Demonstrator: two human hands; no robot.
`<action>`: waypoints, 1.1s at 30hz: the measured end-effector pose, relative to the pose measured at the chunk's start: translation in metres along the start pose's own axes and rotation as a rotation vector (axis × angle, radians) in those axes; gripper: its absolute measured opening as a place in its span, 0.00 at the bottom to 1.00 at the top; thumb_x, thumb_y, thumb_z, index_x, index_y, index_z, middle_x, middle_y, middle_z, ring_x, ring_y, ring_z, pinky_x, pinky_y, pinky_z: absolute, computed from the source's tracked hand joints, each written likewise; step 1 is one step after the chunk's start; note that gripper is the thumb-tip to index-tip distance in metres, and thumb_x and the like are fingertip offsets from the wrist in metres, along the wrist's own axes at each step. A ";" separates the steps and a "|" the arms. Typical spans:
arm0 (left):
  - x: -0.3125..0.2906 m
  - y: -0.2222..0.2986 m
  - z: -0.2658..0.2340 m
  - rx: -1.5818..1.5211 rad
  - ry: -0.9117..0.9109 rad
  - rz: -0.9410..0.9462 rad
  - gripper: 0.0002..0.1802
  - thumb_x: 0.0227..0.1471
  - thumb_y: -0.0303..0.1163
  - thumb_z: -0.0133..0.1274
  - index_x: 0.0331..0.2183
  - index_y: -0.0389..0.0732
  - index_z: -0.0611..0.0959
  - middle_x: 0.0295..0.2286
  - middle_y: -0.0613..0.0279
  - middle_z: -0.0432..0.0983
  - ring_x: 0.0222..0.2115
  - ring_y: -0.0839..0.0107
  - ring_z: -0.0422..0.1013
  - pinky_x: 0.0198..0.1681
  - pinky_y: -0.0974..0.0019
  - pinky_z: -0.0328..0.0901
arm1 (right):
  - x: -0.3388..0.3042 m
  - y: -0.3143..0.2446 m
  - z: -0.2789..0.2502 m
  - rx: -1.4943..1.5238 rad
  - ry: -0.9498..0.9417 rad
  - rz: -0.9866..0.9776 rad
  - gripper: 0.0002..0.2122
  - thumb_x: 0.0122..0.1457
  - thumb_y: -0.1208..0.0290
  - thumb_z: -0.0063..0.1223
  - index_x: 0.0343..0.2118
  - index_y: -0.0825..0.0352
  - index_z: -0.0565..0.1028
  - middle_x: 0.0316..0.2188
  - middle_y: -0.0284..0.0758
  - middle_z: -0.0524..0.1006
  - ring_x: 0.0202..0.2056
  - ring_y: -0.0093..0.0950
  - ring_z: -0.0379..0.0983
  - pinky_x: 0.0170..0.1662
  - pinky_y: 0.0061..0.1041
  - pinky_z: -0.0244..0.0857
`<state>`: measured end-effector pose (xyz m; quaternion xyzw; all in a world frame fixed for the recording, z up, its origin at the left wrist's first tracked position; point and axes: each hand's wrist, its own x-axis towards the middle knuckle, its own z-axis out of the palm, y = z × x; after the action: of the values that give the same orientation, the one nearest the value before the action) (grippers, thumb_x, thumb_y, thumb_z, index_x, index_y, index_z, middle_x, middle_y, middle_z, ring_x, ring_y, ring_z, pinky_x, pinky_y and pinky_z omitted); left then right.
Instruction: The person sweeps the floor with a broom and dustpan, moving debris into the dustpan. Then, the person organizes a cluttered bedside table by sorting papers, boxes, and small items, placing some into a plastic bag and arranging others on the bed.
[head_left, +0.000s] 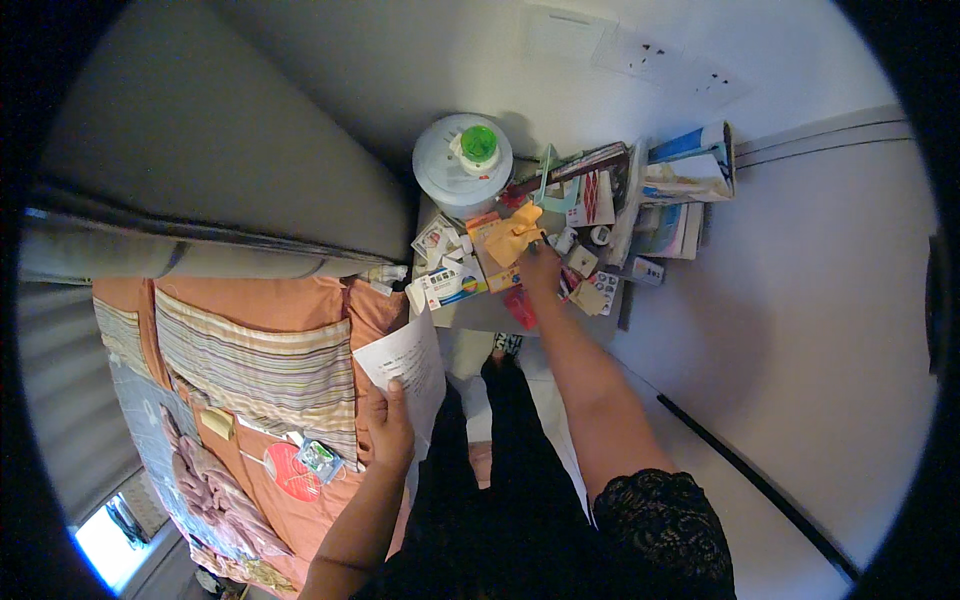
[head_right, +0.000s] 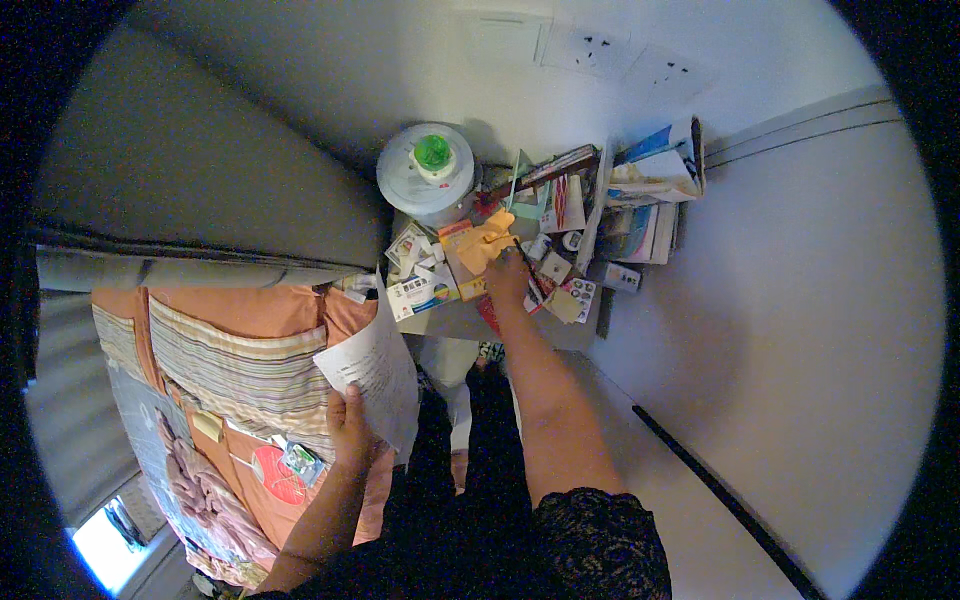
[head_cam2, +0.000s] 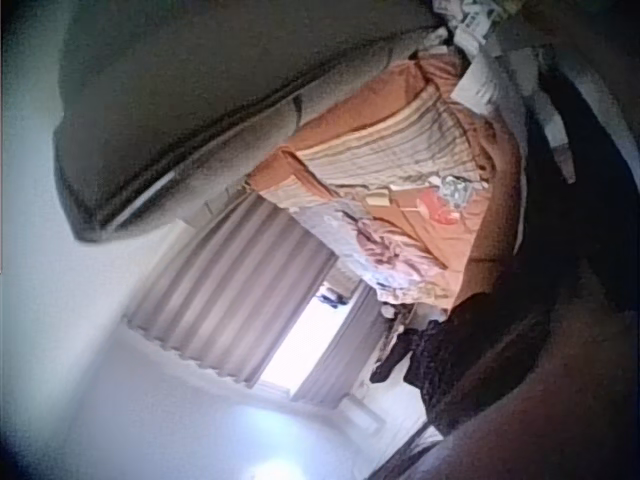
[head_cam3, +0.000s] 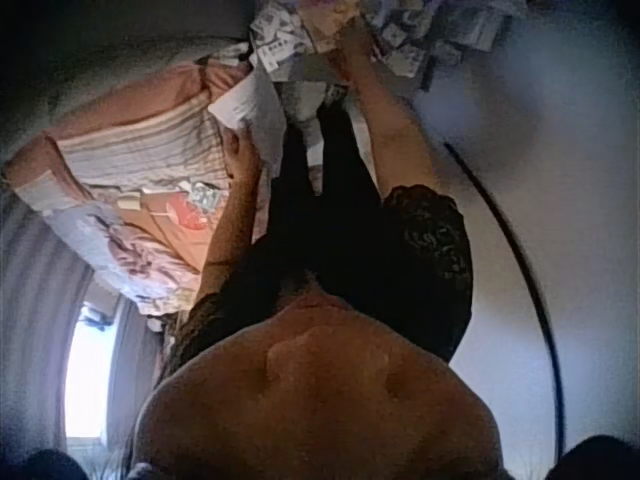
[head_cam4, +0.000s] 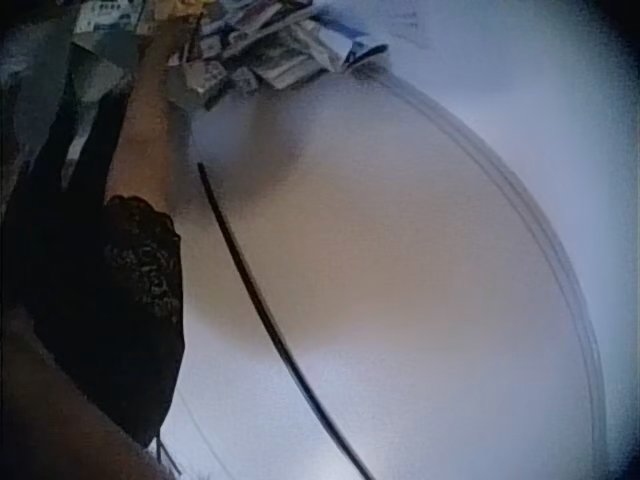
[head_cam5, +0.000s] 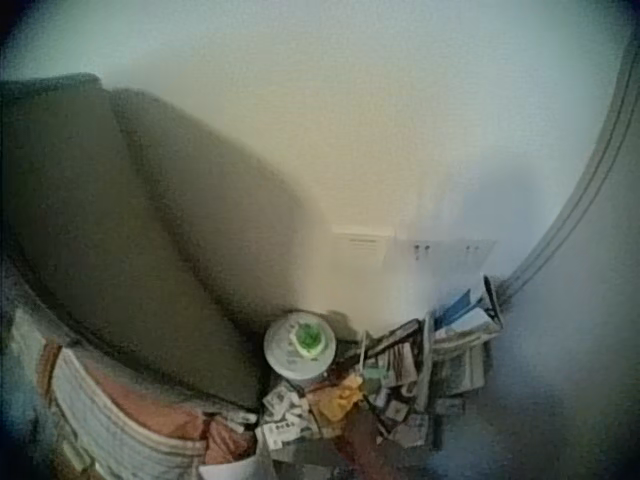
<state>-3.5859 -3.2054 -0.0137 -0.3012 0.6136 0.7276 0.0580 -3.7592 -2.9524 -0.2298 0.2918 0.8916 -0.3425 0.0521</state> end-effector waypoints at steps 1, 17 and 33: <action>0.004 -0.004 0.001 -0.021 0.014 -0.043 0.21 0.59 0.34 0.42 0.51 0.33 0.67 0.46 0.56 0.68 0.45 0.70 0.65 0.49 0.68 0.59 | 0.012 0.000 0.009 0.011 0.041 -0.035 0.21 0.45 0.60 0.60 0.38 0.71 0.72 0.36 0.48 0.75 0.40 0.43 0.72 0.42 0.37 0.66; 0.022 -0.001 0.000 -0.337 0.043 -0.161 0.19 0.60 0.37 0.38 0.51 0.40 0.64 0.45 0.54 0.67 0.43 0.62 0.67 0.44 0.59 0.65 | -0.004 -0.016 -0.041 0.794 -0.020 -0.022 0.11 0.51 0.72 0.58 0.36 0.71 0.74 0.29 0.32 0.76 0.29 0.22 0.72 0.33 0.21 0.66; -0.017 0.009 -0.054 -0.663 -0.094 -0.560 0.21 0.60 0.39 0.34 0.50 0.37 0.68 0.45 0.53 0.69 0.47 0.61 0.65 0.54 0.56 0.57 | -0.270 -0.055 -0.071 0.252 -0.670 -0.136 0.15 0.58 0.62 0.43 0.42 0.67 0.69 0.35 0.50 0.74 0.38 0.48 0.71 0.41 0.40 0.64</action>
<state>-3.5565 -3.2528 -0.0013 -0.4249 0.2381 0.8544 0.1809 -3.5596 -3.0705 -0.0652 0.1076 0.7932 -0.5289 0.2821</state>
